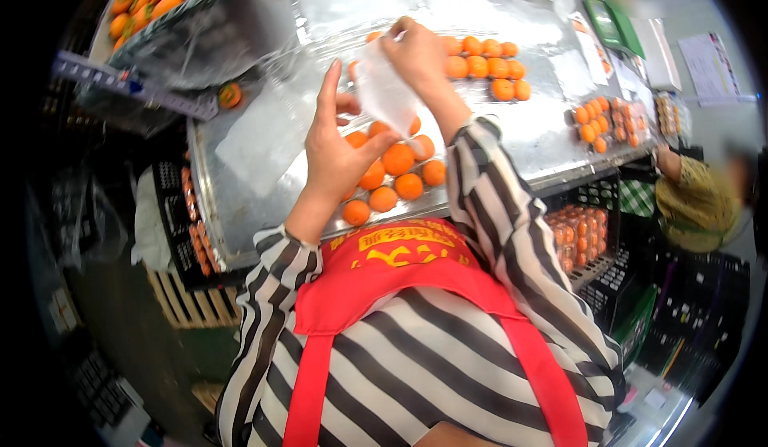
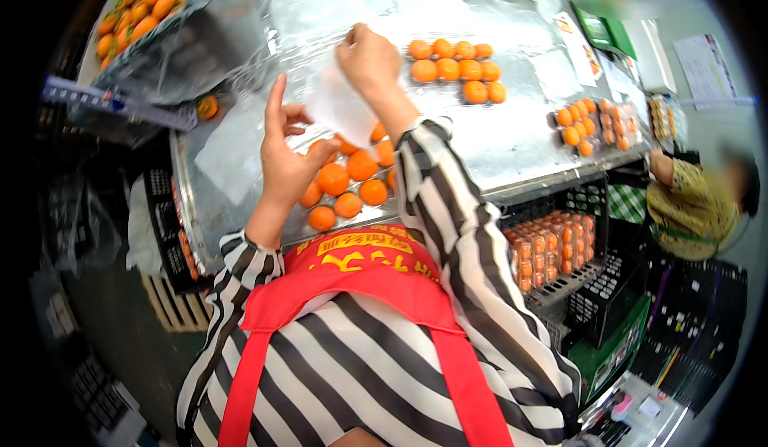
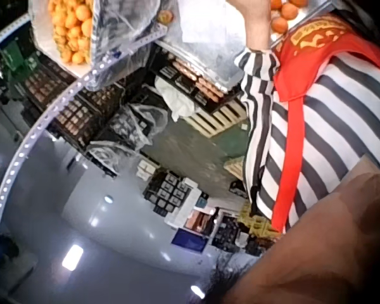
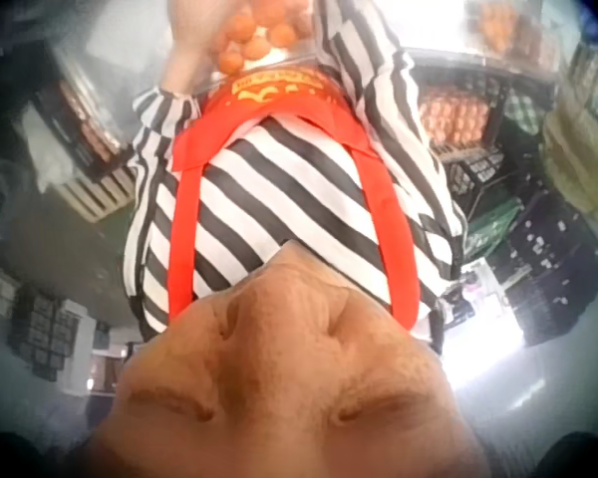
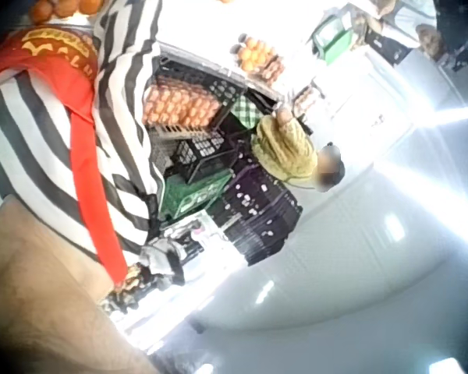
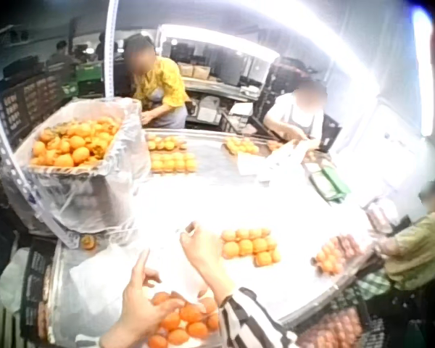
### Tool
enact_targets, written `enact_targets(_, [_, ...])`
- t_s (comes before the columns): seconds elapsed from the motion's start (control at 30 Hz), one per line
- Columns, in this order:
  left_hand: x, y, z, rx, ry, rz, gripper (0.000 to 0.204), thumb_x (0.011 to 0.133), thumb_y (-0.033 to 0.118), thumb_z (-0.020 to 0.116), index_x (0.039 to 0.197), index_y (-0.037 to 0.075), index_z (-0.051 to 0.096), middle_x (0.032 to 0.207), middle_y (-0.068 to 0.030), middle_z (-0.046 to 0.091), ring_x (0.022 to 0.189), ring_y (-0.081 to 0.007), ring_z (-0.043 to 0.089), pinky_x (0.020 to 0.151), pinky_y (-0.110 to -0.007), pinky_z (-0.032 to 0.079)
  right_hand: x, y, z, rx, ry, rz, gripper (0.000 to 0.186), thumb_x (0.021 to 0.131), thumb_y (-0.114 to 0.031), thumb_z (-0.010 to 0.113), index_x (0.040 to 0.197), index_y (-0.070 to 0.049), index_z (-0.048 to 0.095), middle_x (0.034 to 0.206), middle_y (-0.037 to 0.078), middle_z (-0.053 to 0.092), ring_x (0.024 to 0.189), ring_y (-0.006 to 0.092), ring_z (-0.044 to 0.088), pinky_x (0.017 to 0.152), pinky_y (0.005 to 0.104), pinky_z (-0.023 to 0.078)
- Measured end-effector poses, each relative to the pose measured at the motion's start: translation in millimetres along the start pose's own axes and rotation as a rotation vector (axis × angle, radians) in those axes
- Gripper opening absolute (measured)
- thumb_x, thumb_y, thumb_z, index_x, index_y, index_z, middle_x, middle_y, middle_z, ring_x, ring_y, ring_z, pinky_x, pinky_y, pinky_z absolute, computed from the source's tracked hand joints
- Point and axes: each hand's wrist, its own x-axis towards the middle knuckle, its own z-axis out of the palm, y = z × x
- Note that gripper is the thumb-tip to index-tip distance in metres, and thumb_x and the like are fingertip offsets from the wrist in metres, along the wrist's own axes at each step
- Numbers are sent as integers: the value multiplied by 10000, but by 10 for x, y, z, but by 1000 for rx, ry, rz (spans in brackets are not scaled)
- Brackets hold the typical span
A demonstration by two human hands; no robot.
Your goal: The person sorts persimmons on a metal table, removing stems and arranging the fruit into clear plastic trays. The person handles the fruit one by one, inspecting each item before placing it into the packaging.
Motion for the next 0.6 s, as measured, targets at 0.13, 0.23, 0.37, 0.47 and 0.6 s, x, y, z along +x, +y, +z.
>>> enact_targets(0.13, [47, -67, 119, 101, -24, -111, 786, 773, 53, 728, 1470, 157, 380, 937, -79, 650, 654, -135, 514, 642, -266, 470, -61, -113, -111, 92, -50, 59, 175, 782, -230, 663, 831, -63, 669, 727, 161, 674, 741, 358, 667, 695, 440, 526])
enact_targets(0.23, [55, -257, 72, 175, -17, -208, 730, 796, 18, 680, 1457, 167, 406, 978, -53, 655, 639, -133, 479, 631, -269, 458, -10, -8, -72, 166, -115, 86, 197, 798, -234, 660, 896, -65, 682, 723, 123, 685, 747, 254, 691, 673, 377, 534])
enact_targets(0.37, [118, -454, -145, 275, 105, -225, 717, 806, 2, 648, 1456, 176, 401, 1035, -73, 635, 656, -156, 521, 645, -289, 473, -46, -45, -165, 428, -297, 137, 259, 817, -203, 666, 1025, -49, 672, 821, 93, 702, 745, 153, 701, 651, 295, 536])
enact_targets(0.47, [133, -760, -275, 396, 136, -152, 723, 807, 6, 650, 1456, 194, 392, 1137, -117, 630, 674, -210, 576, 688, -339, 500, -191, 158, -71, 433, -83, -87, 346, 814, -169, 681, 1127, -30, 638, 945, 98, 694, 738, 149, 696, 643, 275, 532])
enact_targets(0.6, [133, -758, -325, 439, 122, -263, 772, 785, 31, 701, 1465, 203, 376, 970, -104, 551, 659, -216, 557, 673, -356, 493, -538, 555, -291, 545, -134, -11, 297, 796, -101, 708, 1084, -43, 664, 892, 68, 691, 755, 131, 654, 683, 261, 526])
